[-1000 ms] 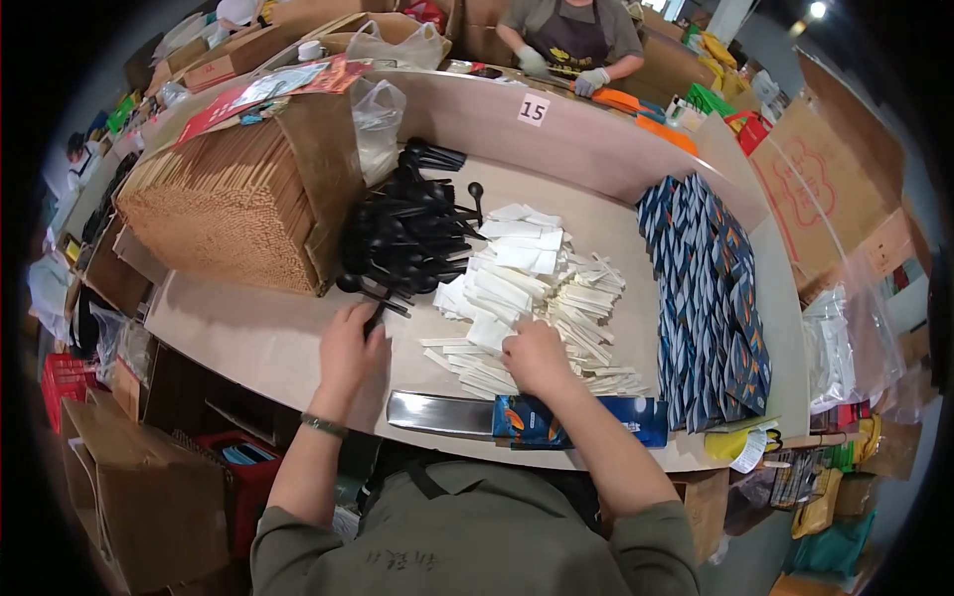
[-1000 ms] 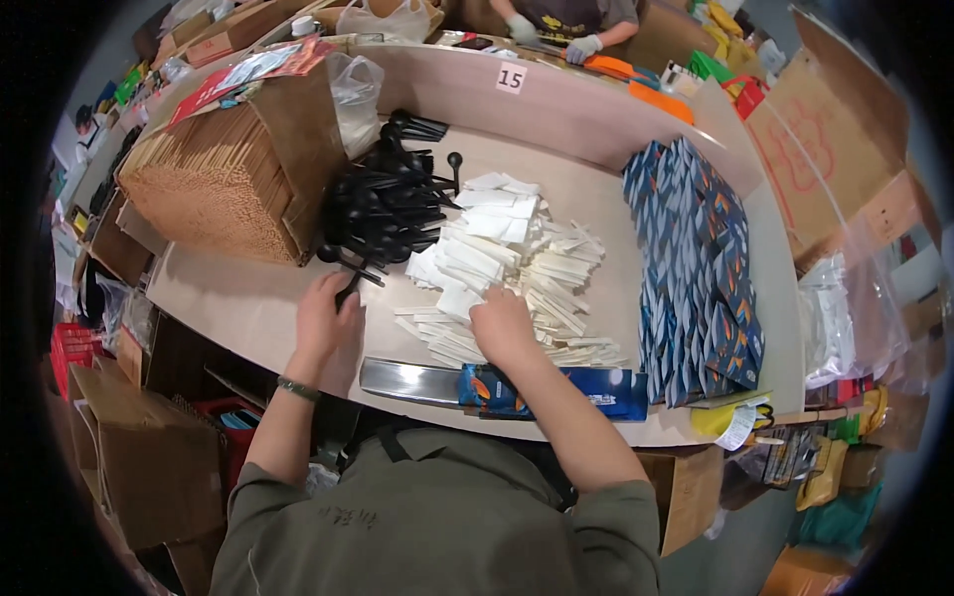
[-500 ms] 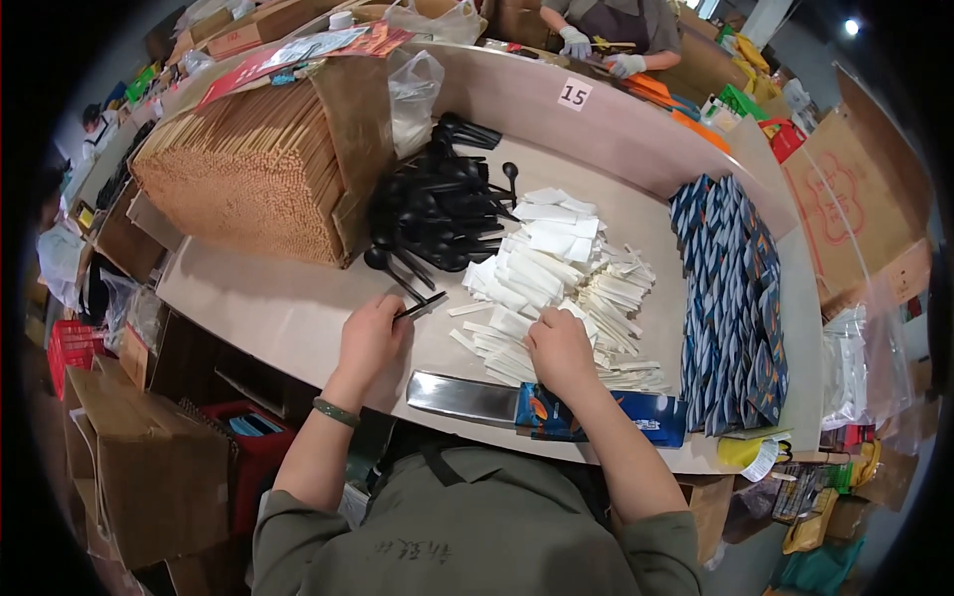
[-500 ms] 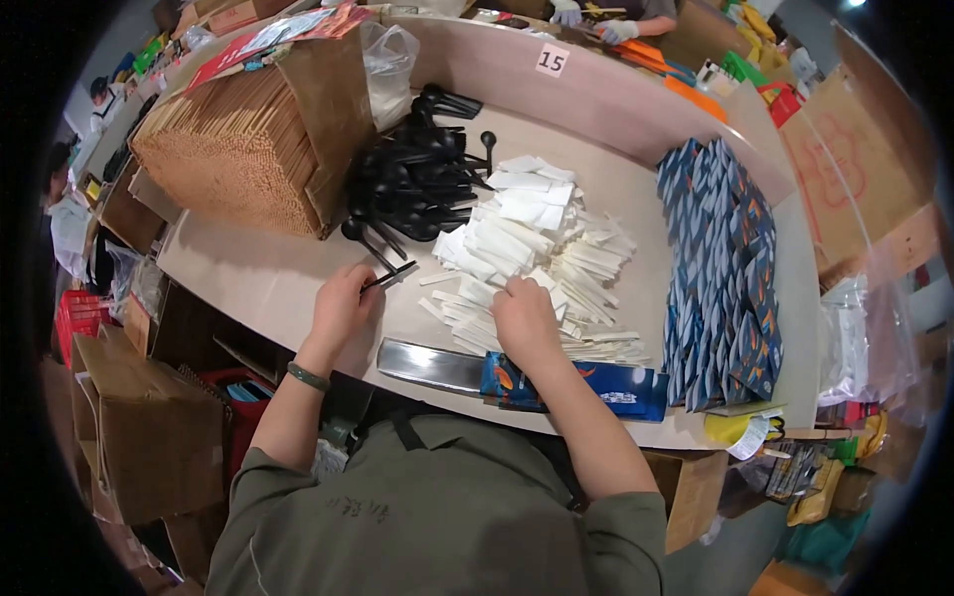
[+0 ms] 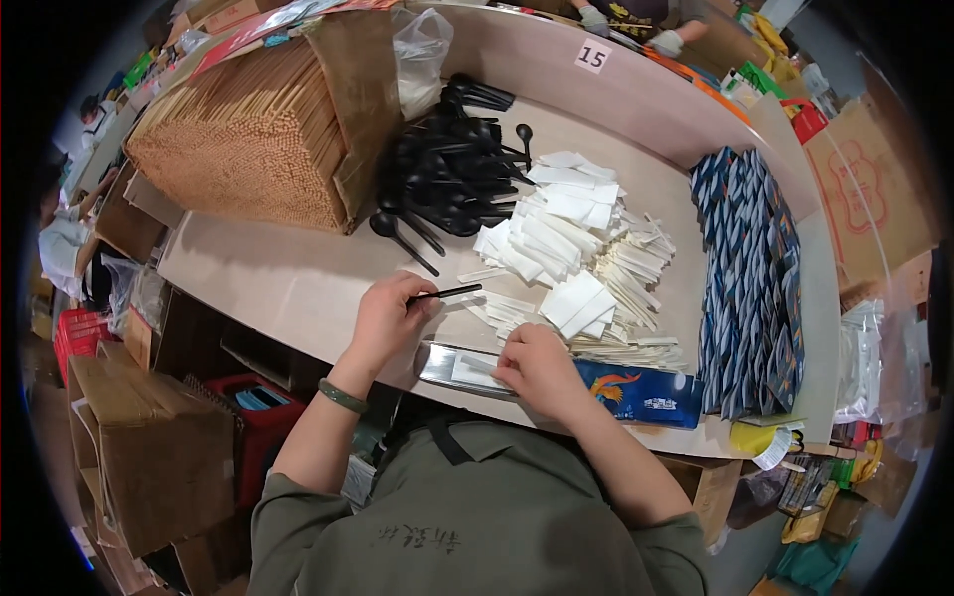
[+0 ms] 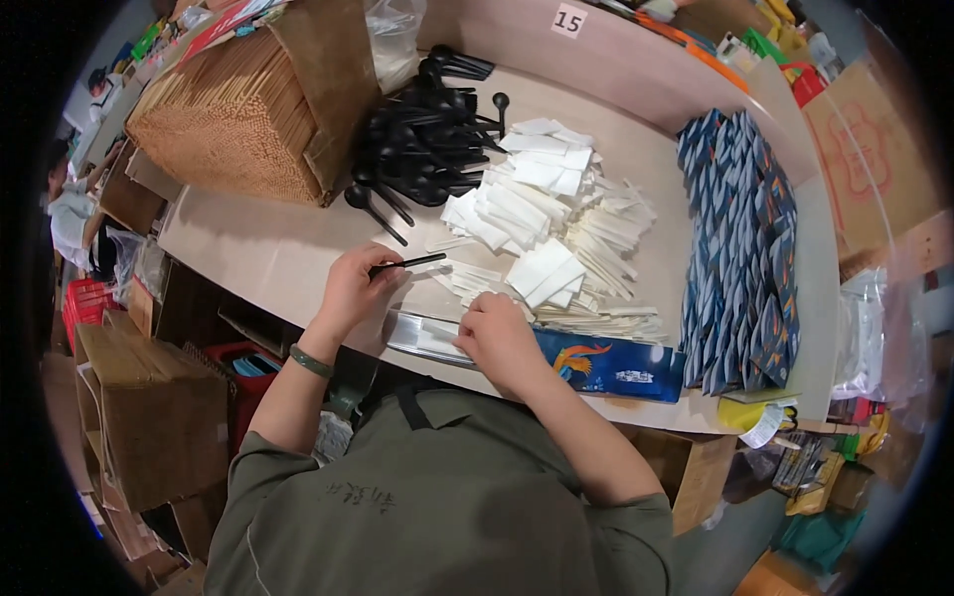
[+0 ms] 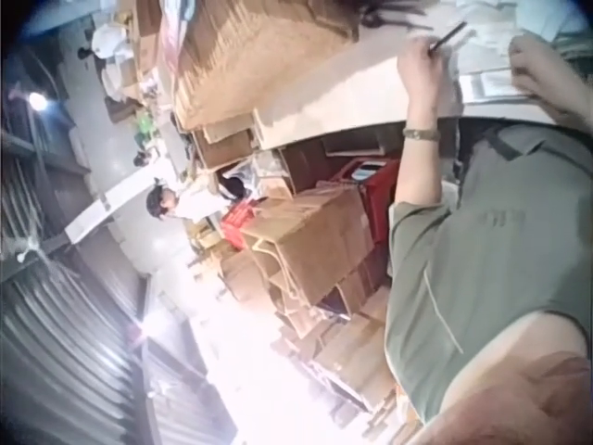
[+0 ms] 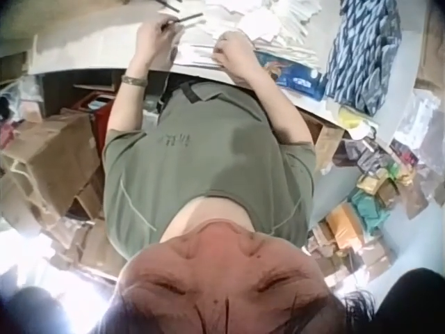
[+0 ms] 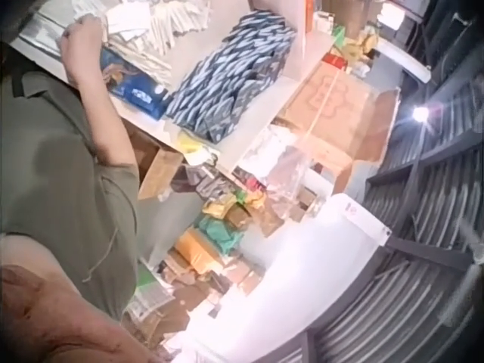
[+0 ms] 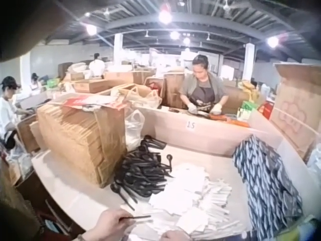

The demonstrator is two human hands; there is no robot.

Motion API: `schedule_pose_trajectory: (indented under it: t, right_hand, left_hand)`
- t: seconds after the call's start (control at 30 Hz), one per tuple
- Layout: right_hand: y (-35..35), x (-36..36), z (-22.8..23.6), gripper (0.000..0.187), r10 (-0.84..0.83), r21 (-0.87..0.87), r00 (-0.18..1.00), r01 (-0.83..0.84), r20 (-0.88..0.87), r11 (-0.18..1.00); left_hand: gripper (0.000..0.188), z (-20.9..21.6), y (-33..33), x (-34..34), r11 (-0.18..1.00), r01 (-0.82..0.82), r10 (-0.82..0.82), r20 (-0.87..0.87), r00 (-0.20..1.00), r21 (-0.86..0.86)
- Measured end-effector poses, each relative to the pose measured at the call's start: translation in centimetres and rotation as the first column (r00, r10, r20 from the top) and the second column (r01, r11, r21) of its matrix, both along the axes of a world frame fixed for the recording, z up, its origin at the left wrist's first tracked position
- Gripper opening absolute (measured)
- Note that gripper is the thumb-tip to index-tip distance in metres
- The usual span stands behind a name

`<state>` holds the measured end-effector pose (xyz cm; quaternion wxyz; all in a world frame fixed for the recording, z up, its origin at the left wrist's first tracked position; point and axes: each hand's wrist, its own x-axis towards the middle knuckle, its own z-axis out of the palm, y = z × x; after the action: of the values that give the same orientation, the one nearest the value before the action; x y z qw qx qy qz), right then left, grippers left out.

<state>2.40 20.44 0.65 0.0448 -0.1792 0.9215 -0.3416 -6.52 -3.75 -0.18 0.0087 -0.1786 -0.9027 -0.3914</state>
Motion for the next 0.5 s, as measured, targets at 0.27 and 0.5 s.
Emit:
schedule_pose_trajectory:
  t: [0.27,0.5]
  right_hand:
    - [2.6,2.2,0.4,0.031,-0.18,-0.118,0.948,0.154,-0.261,0.981]
    - [4.7,5.4,-1.0,0.035,-0.072,-0.062,0.973,0.059,-0.22,0.996]
  left_hand:
    - [0.016,0.6,0.4,1.3,0.998,0.037,-0.027,-0.214,0.977,0.043]
    - [0.023,0.5,4.0,5.7,0.878,0.477,-0.477,-0.161,0.864,-0.042]
